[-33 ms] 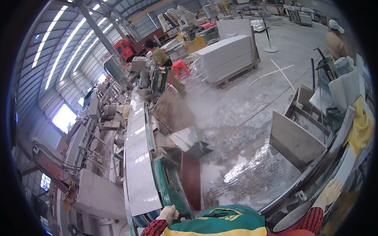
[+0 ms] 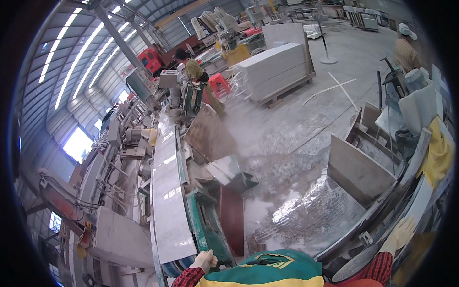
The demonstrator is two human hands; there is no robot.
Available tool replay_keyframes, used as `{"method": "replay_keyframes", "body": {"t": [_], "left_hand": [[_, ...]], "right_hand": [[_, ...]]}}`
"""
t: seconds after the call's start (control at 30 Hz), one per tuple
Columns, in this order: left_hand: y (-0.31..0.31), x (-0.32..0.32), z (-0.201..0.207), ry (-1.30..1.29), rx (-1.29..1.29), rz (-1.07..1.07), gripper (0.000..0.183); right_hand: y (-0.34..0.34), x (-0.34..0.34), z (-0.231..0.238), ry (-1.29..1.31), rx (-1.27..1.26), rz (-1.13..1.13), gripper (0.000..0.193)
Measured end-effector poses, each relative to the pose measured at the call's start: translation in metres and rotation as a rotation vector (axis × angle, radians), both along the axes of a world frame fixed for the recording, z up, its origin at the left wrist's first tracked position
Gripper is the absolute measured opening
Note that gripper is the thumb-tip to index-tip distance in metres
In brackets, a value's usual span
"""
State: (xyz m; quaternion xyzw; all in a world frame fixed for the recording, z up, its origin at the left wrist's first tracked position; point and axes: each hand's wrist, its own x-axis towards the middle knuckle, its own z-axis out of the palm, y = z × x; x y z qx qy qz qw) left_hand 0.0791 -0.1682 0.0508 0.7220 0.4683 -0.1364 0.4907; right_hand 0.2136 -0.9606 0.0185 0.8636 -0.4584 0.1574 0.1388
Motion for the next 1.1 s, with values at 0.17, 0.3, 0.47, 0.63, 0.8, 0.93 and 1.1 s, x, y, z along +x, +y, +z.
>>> {"method": "replay_keyframes", "body": {"t": [0.17,0.3,0.47,0.63,0.8,0.93,1.1], "left_hand": [[-0.005,0.009,0.005,0.02,-0.005,-0.007,0.053],[-0.001,0.011,-0.006,-0.005,-0.036,0.016,0.052],[-0.01,0.005,0.017,-0.026,-0.006,-0.033,0.051],[-0.004,0.01,0.01,0.034,0.001,-0.026,0.051],[-0.007,0.012,0.015,0.056,0.004,-0.036,0.05],[-0.011,0.01,0.025,0.016,0.006,-0.059,0.051],[-0.006,0.011,0.015,0.03,-0.018,-0.033,0.052]], "right_hand": [[0.008,-0.005,0.01,-0.014,0.001,-0.041,0.05],[0.014,-0.009,0.021,0.027,0.025,-0.055,0.049],[0.024,-0.009,0.025,0.027,0.065,-0.036,0.049],[0.016,-0.014,0.005,-0.002,-0.026,-0.03,0.047],[0.019,-0.018,0.005,-0.006,-0.042,-0.007,0.046],[0.035,-0.019,0.019,-0.004,-0.027,0.001,0.046],[0.027,-0.025,0.006,-0.015,-0.047,0.008,0.047]]}}
